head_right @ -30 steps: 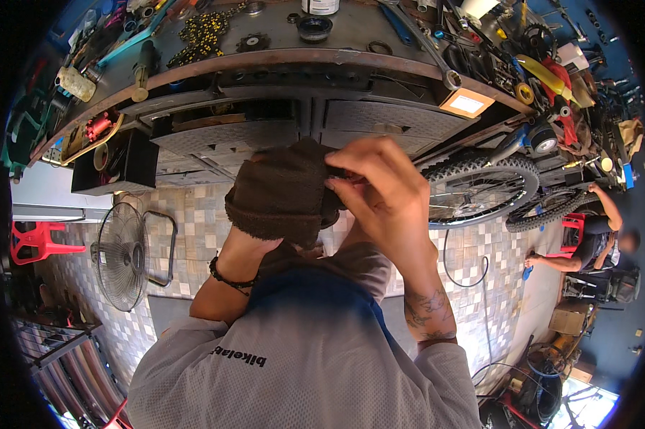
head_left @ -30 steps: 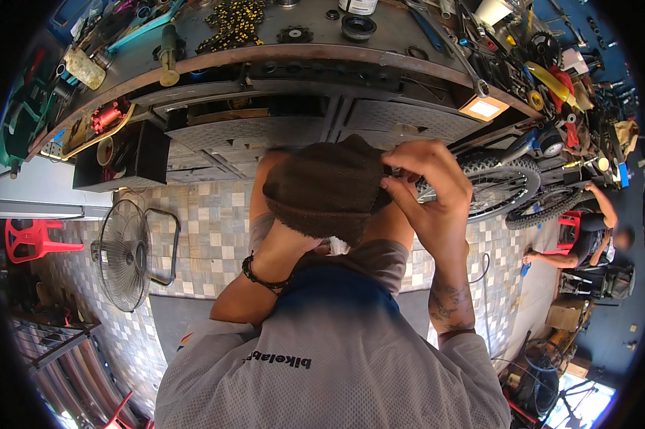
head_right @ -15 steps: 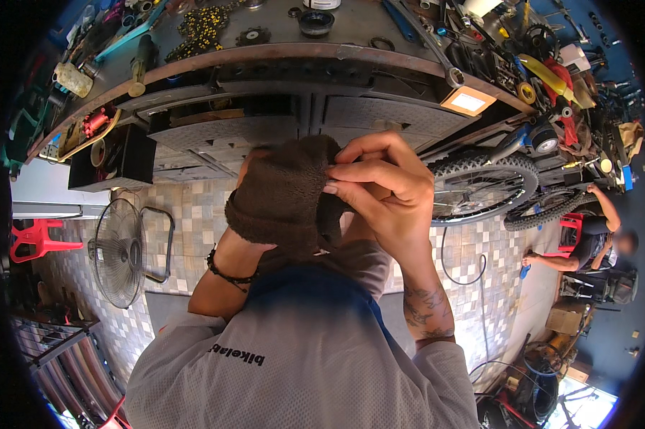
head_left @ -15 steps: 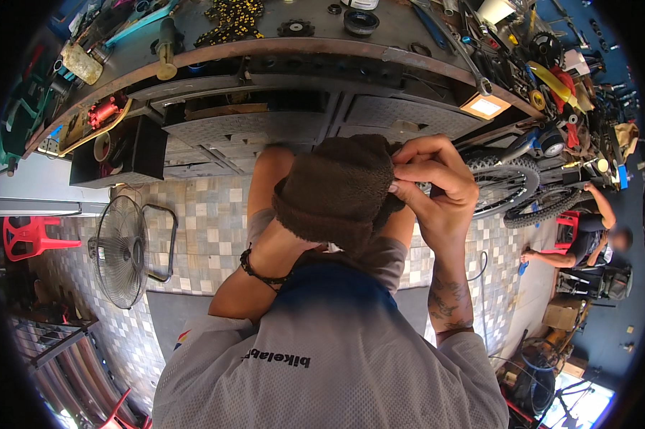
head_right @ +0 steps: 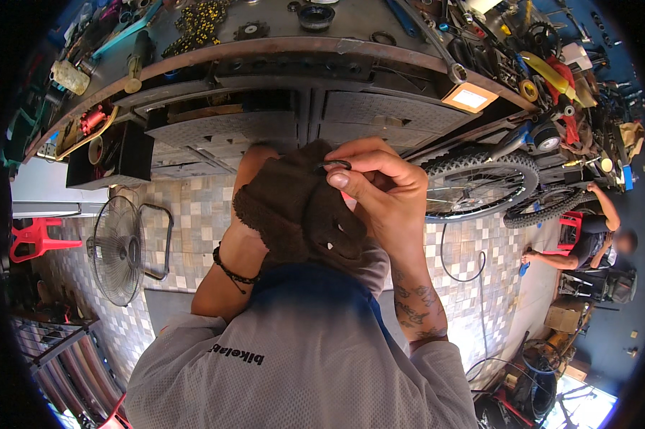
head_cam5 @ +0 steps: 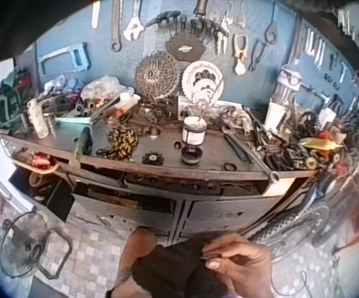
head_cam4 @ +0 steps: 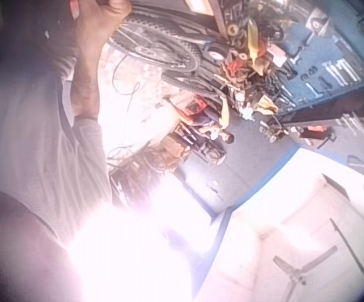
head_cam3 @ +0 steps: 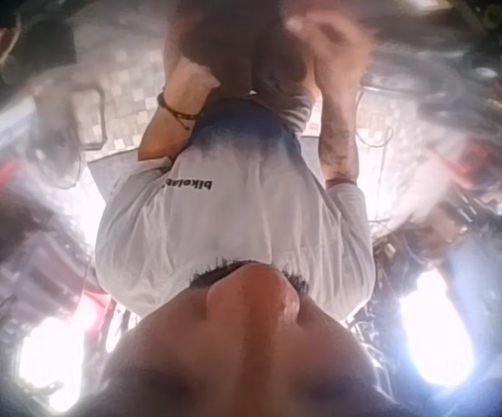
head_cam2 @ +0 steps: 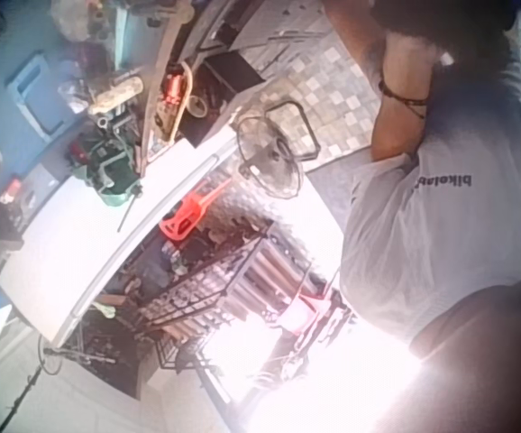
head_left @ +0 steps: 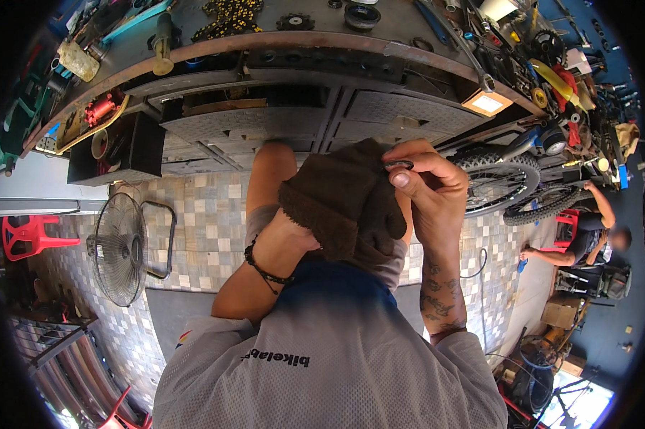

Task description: The person adjusts the handlebar grip and brake lever on a bicycle, then moves to a workbench to clean a small metal ring with a cloth. The person uses a hammer to tap the ring and continues wiping it.

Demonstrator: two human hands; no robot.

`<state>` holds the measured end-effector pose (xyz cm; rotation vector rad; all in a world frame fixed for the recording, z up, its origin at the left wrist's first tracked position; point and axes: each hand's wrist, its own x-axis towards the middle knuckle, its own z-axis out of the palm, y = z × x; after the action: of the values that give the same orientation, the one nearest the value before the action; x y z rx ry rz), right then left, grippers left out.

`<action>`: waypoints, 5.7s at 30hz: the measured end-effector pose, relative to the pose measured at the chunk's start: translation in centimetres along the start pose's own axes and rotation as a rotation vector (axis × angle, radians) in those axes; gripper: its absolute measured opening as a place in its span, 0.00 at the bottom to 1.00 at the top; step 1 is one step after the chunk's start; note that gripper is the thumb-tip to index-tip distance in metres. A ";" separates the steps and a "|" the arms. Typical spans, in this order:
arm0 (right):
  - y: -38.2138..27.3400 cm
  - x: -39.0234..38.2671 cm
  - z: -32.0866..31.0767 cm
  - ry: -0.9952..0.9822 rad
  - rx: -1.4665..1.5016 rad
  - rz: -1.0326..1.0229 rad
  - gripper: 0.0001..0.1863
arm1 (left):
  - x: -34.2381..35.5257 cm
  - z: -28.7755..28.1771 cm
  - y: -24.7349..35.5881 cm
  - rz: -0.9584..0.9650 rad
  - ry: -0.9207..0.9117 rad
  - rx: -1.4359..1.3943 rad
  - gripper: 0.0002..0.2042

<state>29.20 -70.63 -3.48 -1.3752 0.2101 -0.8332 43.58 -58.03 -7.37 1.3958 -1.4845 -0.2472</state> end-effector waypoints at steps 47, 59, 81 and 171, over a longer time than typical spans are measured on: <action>-2.6 0.1 0.2 0.152 -0.278 0.178 0.04 | -0.9 0.3 -1.6 0.004 0.111 0.422 0.23; 8.2 -4.0 -5.0 -0.238 -0.066 0.626 0.24 | -0.5 -0.8 -1.1 -0.210 0.210 0.295 0.28; 4.2 -1.1 -1.2 0.079 0.351 0.278 0.24 | -3.3 -0.3 -3.4 -0.255 0.137 -0.008 0.27; 3.3 -0.9 -3.1 0.277 0.096 0.330 0.03 | 2.9 -0.4 -0.9 -0.036 -0.236 0.690 0.26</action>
<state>28.04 -72.54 -7.50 -1.0935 0.5886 -0.7423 45.04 -60.55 -6.38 1.9895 -1.8367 0.1007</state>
